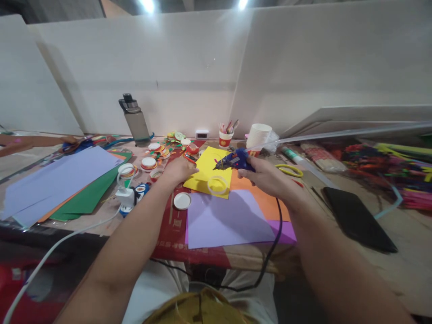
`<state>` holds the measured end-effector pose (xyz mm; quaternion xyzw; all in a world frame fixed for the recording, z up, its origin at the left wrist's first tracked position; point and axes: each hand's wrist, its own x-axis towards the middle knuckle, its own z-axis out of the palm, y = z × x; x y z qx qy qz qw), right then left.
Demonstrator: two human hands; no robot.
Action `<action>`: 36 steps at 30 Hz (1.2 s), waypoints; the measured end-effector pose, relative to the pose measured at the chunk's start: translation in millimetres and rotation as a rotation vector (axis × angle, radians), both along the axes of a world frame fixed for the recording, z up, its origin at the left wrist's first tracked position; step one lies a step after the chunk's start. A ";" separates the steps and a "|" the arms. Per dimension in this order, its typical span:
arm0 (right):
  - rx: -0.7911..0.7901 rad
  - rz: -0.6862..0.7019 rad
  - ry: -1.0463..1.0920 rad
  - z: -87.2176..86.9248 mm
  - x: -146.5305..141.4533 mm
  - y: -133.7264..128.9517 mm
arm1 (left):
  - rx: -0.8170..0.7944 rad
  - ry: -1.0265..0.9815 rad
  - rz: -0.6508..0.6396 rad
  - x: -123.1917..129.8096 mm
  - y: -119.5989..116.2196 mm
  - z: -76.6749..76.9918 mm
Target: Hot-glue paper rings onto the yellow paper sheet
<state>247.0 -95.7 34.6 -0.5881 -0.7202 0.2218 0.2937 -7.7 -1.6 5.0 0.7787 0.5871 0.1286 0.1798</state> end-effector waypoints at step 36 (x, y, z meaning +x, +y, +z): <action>0.022 0.147 -0.368 -9.4 -0.5 -0.7 | -0.120 -0.251 -0.470 27.6 -9.2 -26.3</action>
